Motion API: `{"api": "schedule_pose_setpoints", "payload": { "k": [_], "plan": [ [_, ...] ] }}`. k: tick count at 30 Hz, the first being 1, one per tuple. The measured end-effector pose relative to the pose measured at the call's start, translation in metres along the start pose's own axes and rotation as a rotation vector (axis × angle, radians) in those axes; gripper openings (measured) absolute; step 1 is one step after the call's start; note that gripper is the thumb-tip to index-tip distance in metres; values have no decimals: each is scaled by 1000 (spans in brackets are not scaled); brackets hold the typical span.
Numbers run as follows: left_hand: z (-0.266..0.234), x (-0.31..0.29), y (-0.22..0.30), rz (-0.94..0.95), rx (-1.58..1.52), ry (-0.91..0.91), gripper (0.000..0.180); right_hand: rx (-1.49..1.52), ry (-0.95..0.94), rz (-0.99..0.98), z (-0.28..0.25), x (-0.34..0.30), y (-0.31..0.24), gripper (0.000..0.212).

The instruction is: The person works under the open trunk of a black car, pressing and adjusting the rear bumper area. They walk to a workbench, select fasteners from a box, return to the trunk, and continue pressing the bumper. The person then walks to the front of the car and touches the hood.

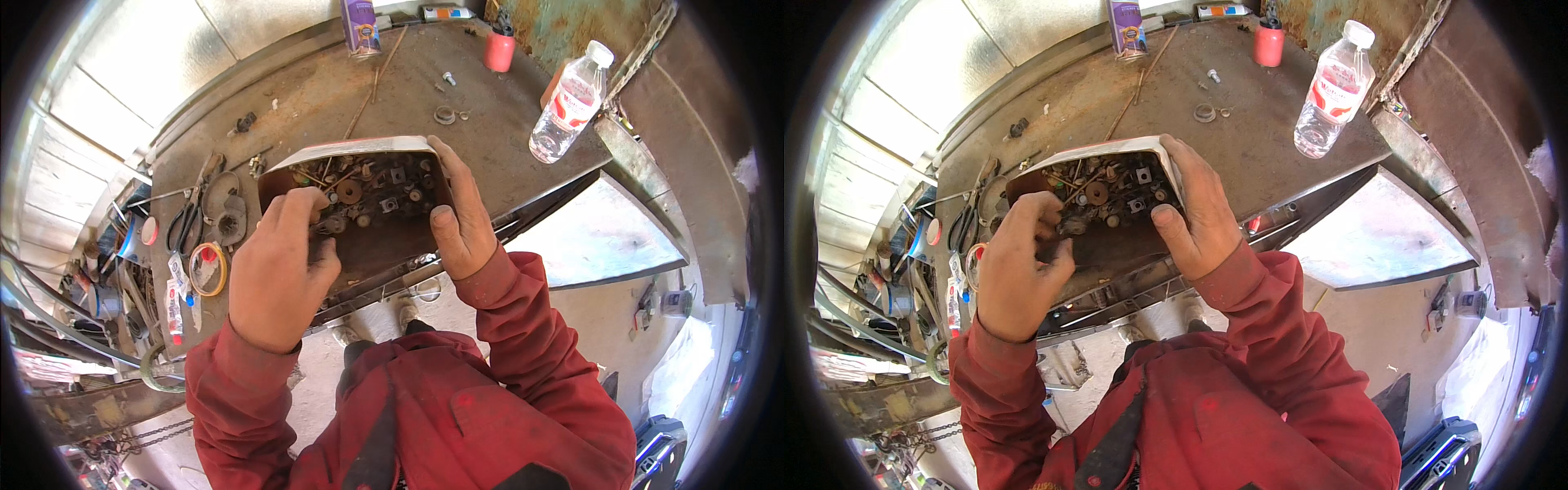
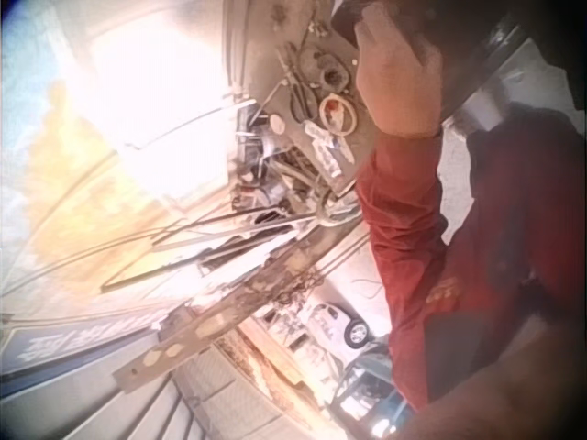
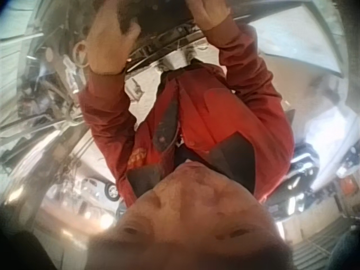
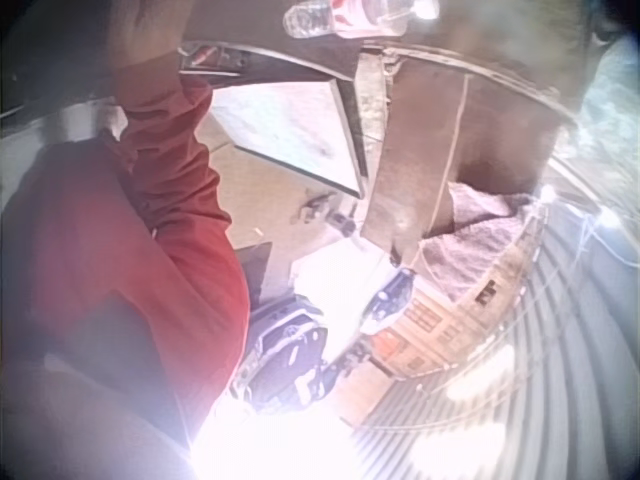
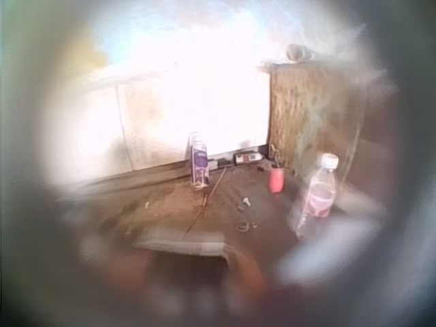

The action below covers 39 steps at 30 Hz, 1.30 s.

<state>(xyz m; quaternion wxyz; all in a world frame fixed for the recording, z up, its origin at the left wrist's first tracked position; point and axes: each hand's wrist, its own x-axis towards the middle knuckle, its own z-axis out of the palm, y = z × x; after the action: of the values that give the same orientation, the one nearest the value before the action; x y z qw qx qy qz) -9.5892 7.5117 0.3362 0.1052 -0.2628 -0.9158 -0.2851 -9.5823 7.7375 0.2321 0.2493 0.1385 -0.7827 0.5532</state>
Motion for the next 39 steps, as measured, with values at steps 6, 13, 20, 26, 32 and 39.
{"api": "schedule_pose_setpoints", "payload": {
  "k": [6, 13, 20, 26, 32, 39],
  "plan": [
    [39, 31, 4, 92, 220, 10, 27, -24, 11, -19, 0, 0, -1, 73],
    [72, 61, -14, -23, 419, -183, 26, -48, 14, -30, -1, 2, -1, 76],
    [67, 52, -17, 116, 258, -70, 25, -63, 6, -33, -2, 3, -1, 78],
    [48, 36, -11, 117, -102, 57, 22, -69, 15, -19, -2, 4, -3, 77],
    [32, 19, -5, 14, -397, 64, 21, -35, 45, -12, 0, 4, -4, 76],
    [26, 8, -5, -145, -729, 28, 20, -31, 28, -7, 0, 3, -4, 75]
  ]
}}
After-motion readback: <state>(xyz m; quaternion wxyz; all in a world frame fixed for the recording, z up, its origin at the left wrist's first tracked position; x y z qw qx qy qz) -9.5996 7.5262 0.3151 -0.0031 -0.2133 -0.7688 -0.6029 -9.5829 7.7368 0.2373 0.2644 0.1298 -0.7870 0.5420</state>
